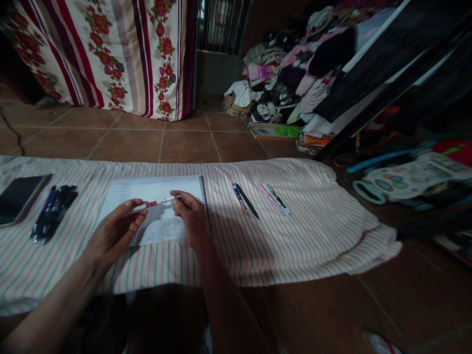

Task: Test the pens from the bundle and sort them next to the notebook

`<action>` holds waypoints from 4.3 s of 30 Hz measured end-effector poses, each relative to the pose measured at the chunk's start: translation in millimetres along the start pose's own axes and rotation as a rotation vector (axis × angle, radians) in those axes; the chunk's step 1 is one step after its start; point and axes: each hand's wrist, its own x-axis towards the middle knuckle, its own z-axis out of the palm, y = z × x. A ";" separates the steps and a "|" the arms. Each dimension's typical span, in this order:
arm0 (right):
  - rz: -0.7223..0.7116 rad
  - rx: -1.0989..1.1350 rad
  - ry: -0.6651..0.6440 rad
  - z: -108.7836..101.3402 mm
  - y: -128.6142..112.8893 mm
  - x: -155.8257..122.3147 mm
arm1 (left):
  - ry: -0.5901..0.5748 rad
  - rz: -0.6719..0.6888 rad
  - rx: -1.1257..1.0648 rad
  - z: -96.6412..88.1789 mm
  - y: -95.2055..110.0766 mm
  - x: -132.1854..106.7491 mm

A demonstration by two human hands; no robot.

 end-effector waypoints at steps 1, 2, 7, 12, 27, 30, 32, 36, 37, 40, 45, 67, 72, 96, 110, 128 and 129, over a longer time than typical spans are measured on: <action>0.007 0.013 0.003 -0.6 -1.3 0.2 | -0.017 0.010 0.042 -0.6 0.2 -0.1; 0.016 0.022 0.009 -1.0 -2.4 0.3 | -0.040 0.020 0.092 -1.1 -0.1 -0.2; 0.028 -0.021 0.009 -0.8 -1.7 -0.7 | -0.139 0.088 0.440 -3.2 -7.0 0.3; 0.002 -0.125 -0.036 1.4 7.0 -0.3 | -0.132 0.336 0.882 -6.7 -16.5 0.9; 0.082 -0.162 0.155 9.5 14.1 1.7 | -0.096 0.560 1.013 0.1 -28.5 -10.4; 0.071 -0.168 0.143 8.7 13.4 1.0 | -0.093 0.536 1.007 -0.4 -29.4 -8.2; 0.060 -0.164 0.154 7.6 12.9 0.9 | -0.097 0.459 0.919 -0.4 -29.1 -6.7; 0.062 -0.157 0.234 2.6 11.9 3.0 | -0.125 0.067 0.510 2.3 -21.8 -5.9; 0.065 -0.154 0.247 1.2 11.4 3.7 | -0.141 -0.028 0.417 3.0 -18.5 -6.0; 0.069 -0.143 0.248 -2.0 9.5 4.8 | -0.199 -0.183 0.305 3.4 -9.2 -5.8; 0.083 -0.166 0.198 -1.5 8.0 2.1 | -0.290 -0.173 0.379 1.6 -11.7 -5.1; 0.039 -0.292 0.177 5.1 8.0 -1.4 | -0.249 0.196 0.897 -3.4 -35.4 -5.3; 0.050 -0.250 0.090 4.1 8.5 -1.2 | -0.266 0.151 0.842 -3.9 -36.3 -3.5; 0.152 -0.197 0.107 4.7 7.7 0.0 | -0.176 0.354 1.318 -1.4 -29.3 -4.3; 0.119 -0.342 0.151 5.0 4.7 0.8 | -0.170 0.363 1.416 -1.8 -29.8 -4.1; 0.129 -0.309 0.129 4.4 4.6 -0.7 | -0.156 0.374 1.428 -0.9 -28.2 -5.4; 0.134 -0.309 0.130 4.2 5.5 -0.2 | -0.156 0.381 1.430 -0.8 -28.0 -5.6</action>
